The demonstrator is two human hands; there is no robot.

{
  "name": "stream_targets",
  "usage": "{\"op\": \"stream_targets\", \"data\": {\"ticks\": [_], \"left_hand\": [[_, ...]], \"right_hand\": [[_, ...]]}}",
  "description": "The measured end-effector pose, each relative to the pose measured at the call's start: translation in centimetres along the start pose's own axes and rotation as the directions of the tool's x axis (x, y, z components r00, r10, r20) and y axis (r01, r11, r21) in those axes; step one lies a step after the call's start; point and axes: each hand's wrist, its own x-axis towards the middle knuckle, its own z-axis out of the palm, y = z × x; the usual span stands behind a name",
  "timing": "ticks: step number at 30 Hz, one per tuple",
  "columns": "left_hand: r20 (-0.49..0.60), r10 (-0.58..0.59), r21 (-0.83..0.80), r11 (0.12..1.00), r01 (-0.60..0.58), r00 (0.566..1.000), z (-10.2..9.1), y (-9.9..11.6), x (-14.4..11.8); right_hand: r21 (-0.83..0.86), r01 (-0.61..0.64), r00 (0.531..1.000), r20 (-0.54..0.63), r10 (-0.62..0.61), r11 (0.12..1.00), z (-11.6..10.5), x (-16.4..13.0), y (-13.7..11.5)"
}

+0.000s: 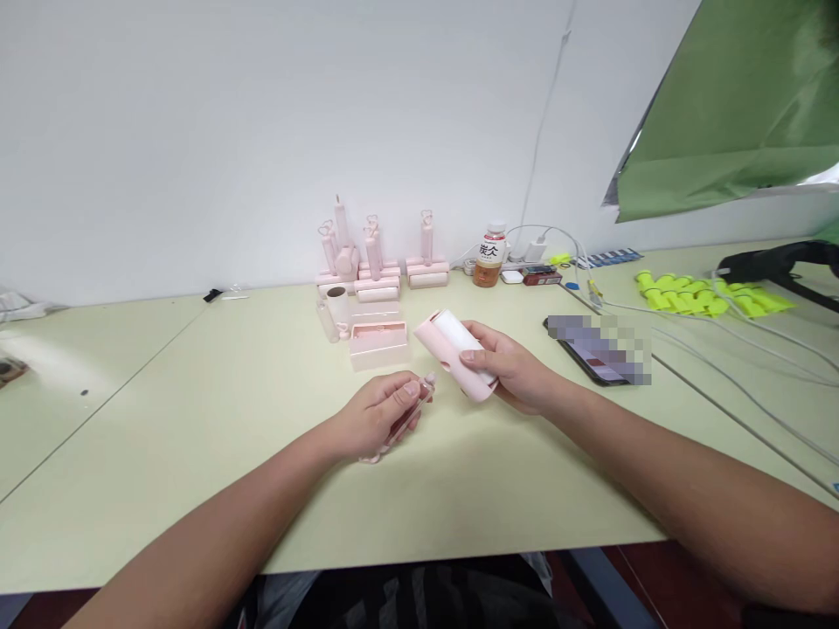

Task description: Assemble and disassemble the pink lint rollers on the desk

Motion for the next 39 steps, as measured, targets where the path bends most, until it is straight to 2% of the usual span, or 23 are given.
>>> {"op": "stream_targets", "data": {"ticks": [10, 20, 29, 39], "left_hand": [[0.075, -0.001, -0.103, 0.995, 0.009, 0.997, 0.2, 0.1, 0.0], [0.032, -0.036, -0.046, 0.998, 0.037, 0.999, 0.1, -0.1, 0.1], [-0.007, -0.044, 0.001, 0.999, 0.044, 0.999, 0.2, 0.0, 0.0], [-0.027, -0.047, 0.022, 0.999, 0.048, 0.999, -0.1, 0.2, -0.1]], "right_hand": [[-0.06, 0.062, 0.998, 0.023, -0.061, 0.996, 0.4, -0.1, 0.4], [-0.18, 0.069, 0.996, 0.071, -0.057, 0.981, 0.9, -0.5, 0.2], [-0.445, 0.213, 0.977, 0.122, -0.177, 0.87, 0.7, -0.8, 0.2], [-0.534, 0.251, 0.967, 0.17, -0.189, 0.808, 1.4, -1.2, 0.9]]}}
